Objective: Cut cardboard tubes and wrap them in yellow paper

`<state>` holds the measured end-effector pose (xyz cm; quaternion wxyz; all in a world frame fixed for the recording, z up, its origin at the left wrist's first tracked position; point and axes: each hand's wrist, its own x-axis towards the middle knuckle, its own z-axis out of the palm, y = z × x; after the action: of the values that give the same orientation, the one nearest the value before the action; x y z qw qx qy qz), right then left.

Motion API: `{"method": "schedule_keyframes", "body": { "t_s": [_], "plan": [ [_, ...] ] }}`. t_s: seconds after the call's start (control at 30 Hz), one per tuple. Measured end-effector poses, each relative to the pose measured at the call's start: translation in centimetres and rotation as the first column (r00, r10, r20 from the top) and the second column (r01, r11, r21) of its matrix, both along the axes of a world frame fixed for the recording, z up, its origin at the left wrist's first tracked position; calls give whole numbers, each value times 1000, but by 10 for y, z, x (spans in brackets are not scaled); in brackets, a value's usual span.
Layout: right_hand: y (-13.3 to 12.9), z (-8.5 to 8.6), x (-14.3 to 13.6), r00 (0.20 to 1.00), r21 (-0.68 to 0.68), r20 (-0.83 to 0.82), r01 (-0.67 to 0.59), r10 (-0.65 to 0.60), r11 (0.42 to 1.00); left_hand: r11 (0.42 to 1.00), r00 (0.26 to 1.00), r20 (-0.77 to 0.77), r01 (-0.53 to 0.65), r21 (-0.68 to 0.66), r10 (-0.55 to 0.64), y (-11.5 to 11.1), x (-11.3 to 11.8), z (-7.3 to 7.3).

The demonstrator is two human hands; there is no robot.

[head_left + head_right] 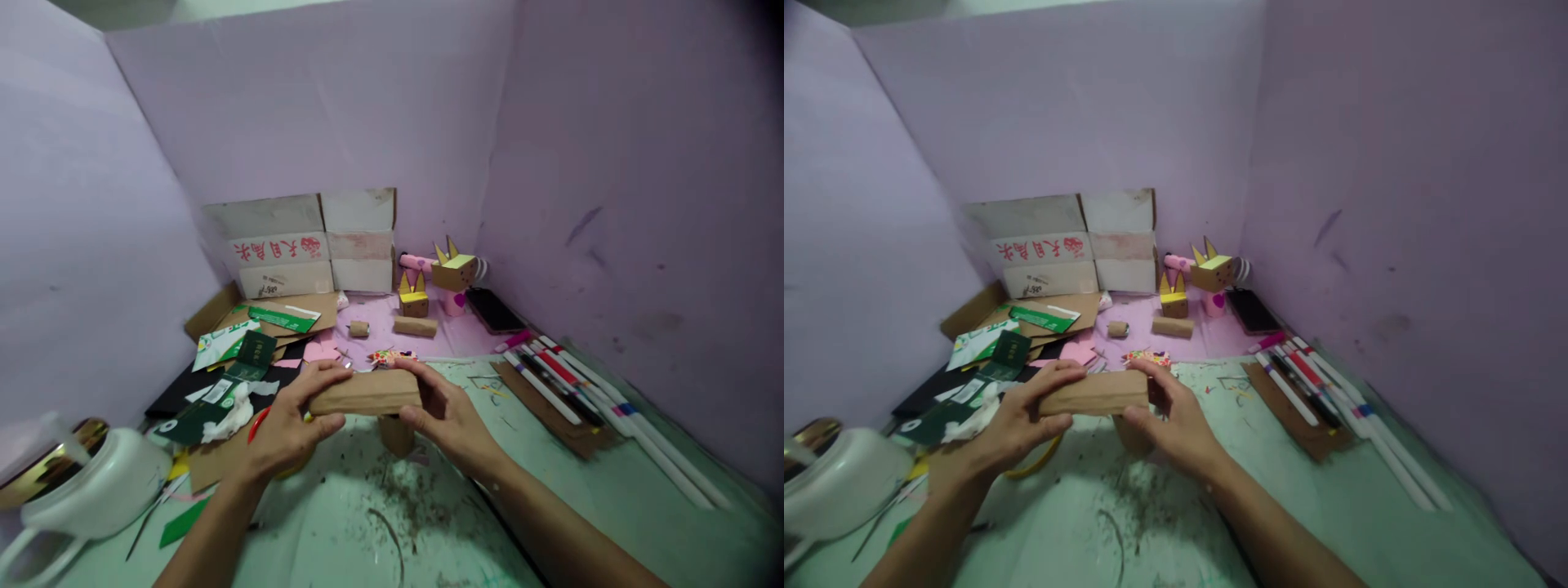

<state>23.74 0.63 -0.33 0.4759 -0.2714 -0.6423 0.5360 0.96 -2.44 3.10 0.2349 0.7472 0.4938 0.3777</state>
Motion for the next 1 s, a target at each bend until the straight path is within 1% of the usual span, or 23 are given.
{"method": "schedule_keyframes", "body": {
  "t_s": [0.07,0.17,0.23,0.3,0.53,0.67,0.8,1.0],
  "plan": [
    [0,1,0,1000,-5,20,21,-21,1000,999,999,31,-29,-33,30,0,3,-2],
    [-1,2,1,999,-21,34,28,-27,999,994,987,135,-72,-88,84,-2,8,-5],
    [-2,2,2,999,-32,43,32,-30,999,992,976,193,-84,-89,100,-3,10,-6],
    [-3,2,2,997,-37,63,46,-44,998,993,971,215,-86,-81,102,-4,11,-5],
    [-4,-3,0,994,-41,92,70,-66,997,994,962,261,-57,-97,81,-6,10,-2],
    [-3,-5,-1,994,-42,90,61,-57,997,992,967,241,-59,-111,84,-6,8,-4],
    [-2,-6,-2,999,-53,36,34,-32,998,990,969,234,-46,-134,76,-5,7,-7],
    [-2,-5,-3,999,-95,-42,2,-6,996,988,974,210,-57,-144,87,-3,5,-6]
  ]
}}
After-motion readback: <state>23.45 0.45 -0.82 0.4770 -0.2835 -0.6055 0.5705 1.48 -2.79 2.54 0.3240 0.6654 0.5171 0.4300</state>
